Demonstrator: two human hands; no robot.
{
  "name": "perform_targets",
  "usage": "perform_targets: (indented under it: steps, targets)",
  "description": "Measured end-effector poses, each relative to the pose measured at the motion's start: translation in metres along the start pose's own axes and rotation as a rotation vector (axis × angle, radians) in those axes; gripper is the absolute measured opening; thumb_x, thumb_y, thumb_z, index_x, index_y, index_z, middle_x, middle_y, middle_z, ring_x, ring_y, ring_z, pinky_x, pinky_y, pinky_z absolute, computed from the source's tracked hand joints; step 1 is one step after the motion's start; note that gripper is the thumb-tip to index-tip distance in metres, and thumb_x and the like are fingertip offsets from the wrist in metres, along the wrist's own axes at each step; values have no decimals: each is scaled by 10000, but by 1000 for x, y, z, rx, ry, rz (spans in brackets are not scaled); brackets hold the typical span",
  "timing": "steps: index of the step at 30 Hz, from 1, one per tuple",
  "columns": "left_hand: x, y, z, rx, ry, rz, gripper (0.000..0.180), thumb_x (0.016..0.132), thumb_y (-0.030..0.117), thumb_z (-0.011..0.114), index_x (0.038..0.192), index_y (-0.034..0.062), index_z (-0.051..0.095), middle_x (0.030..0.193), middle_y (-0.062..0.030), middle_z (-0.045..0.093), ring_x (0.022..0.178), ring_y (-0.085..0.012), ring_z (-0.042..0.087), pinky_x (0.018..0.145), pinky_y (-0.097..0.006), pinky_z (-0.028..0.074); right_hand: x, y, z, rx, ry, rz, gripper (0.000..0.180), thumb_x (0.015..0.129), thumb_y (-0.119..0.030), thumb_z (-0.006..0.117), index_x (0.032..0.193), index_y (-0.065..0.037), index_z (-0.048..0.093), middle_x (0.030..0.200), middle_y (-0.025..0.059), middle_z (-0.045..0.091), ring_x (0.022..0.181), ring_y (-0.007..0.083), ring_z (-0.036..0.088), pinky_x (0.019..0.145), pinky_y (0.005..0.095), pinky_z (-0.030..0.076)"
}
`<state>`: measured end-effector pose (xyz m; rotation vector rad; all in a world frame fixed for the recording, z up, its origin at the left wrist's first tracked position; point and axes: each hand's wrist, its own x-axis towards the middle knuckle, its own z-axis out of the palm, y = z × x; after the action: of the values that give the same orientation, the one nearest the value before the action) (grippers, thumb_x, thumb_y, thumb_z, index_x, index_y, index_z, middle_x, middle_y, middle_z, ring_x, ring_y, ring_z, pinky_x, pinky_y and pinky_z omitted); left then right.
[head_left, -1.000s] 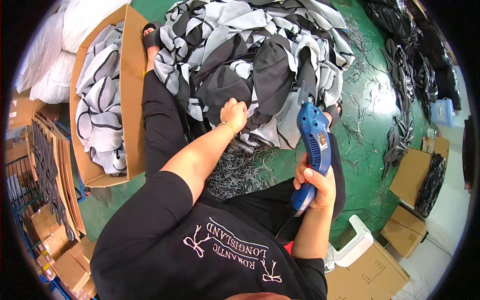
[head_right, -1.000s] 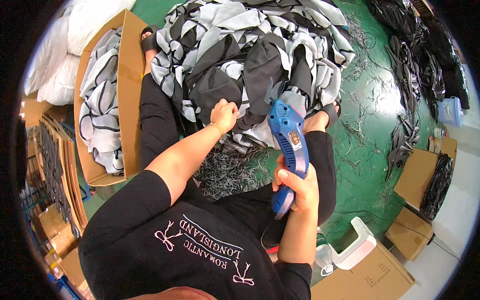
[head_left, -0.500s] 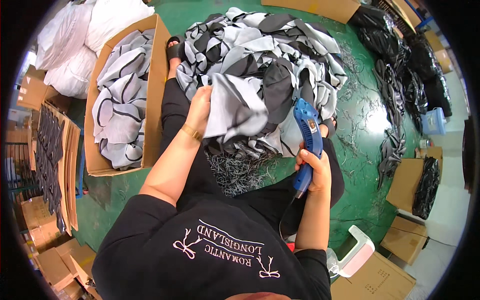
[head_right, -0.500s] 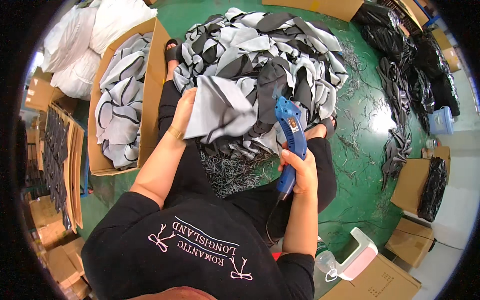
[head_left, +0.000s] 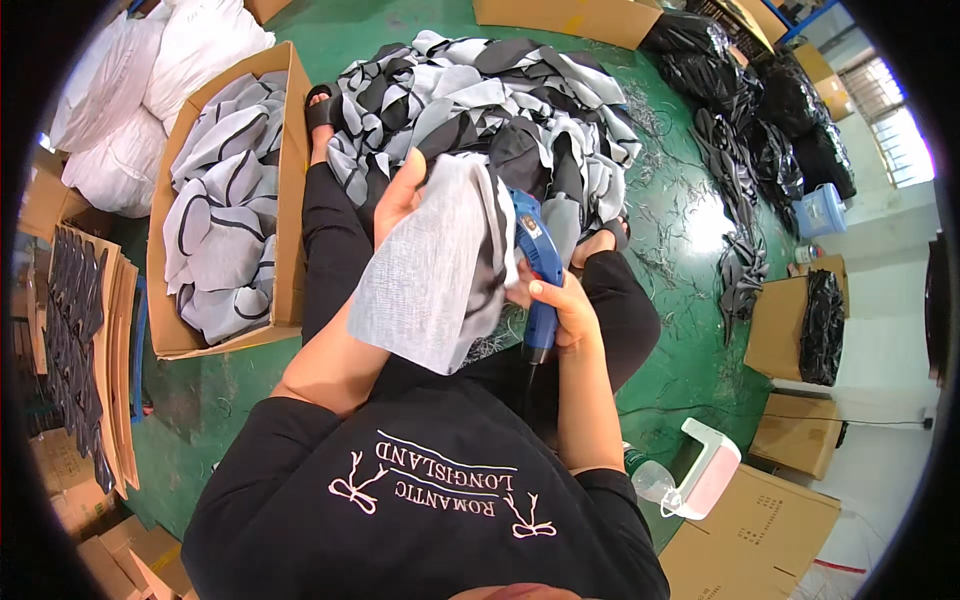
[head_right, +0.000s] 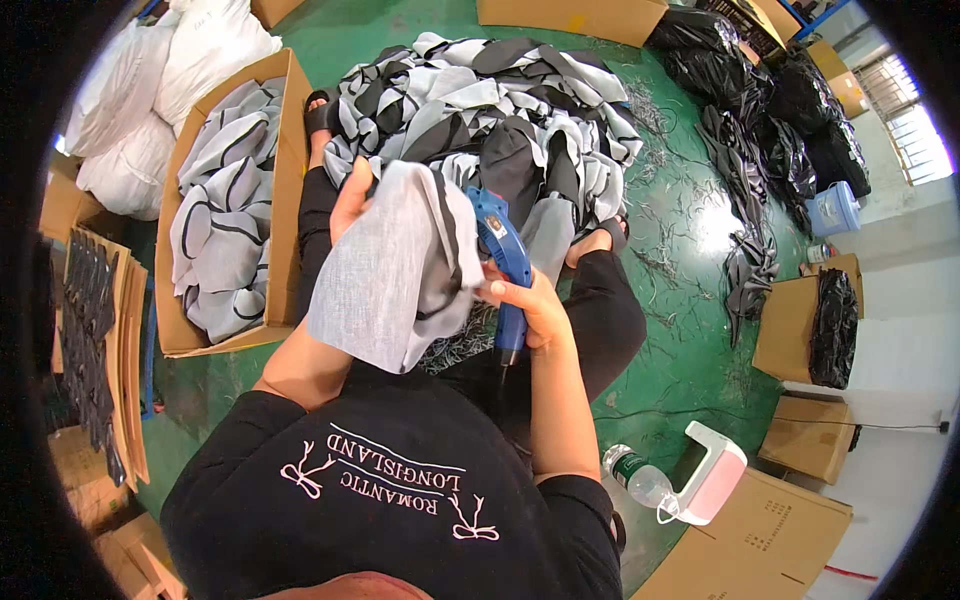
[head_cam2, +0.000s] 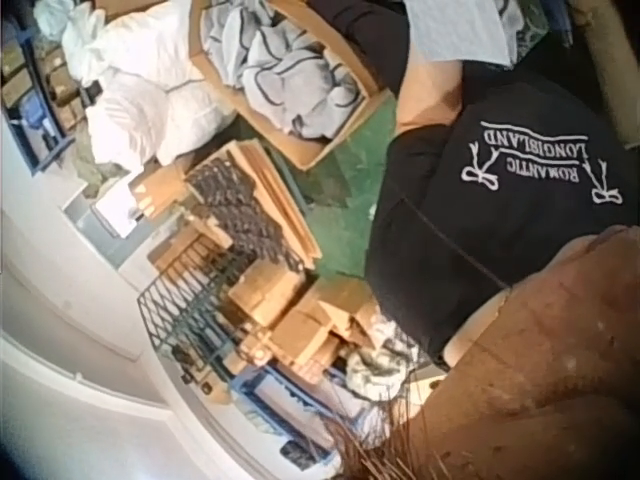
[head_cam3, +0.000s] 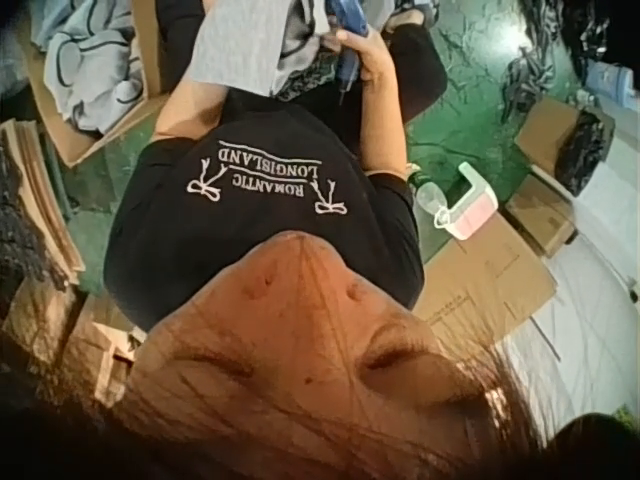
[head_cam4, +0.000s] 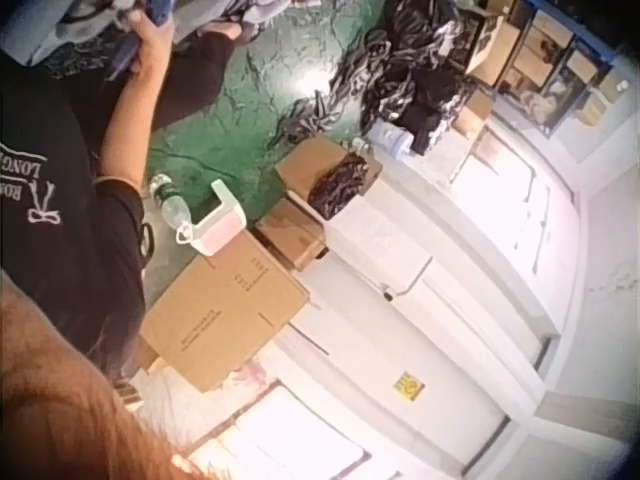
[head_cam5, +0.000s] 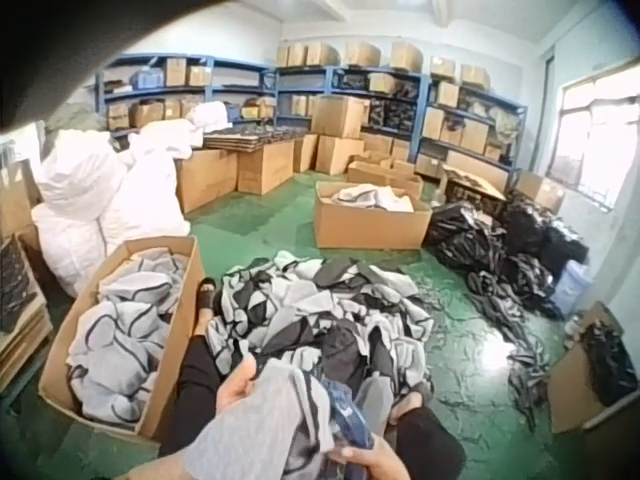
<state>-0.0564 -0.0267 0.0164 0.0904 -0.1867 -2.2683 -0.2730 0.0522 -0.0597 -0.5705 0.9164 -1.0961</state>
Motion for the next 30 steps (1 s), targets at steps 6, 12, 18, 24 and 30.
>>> perform_targets:
  steps: [6,12,18,24,30]
  targets:
    - [-3,1,1,69,-54,21,606,927,557,424,1064,7,639,907,-150,698,742,-239,701,623,-342,582,-4,2,30,129,-125,13,480,675,-124,770,1059,34,528,1097,241,591,1032,365,594,933,470,465]
    - [-11,-12,23,137,39,82,527,921,549,454,977,69,663,816,-85,696,658,-188,675,569,-306,548,11,18,28,-5,-21,155,314,671,-120,777,902,-45,578,781,44,580,658,153,563,622,282,459]
    - [-34,-8,5,189,104,19,436,932,439,486,1053,47,633,955,-80,681,837,-170,661,737,-309,530,0,-4,36,155,-20,130,375,663,-46,651,1026,-8,564,908,56,603,798,182,597,779,327,502]
    - [-61,31,-82,540,96,-30,565,818,271,554,1261,-73,491,1191,-166,608,1073,-277,601,965,-379,442,-23,-39,-17,482,-55,-182,449,673,-68,568,1119,-30,530,935,120,607,808,253,636,749,375,546]
    - [-70,1,-131,19,-171,-336,761,899,580,444,1421,35,349,1411,-143,436,1293,-267,428,1078,-431,305,-33,-55,1,150,-20,-232,500,658,-189,698,1092,-3,535,971,78,589,867,182,588,786,296,478]
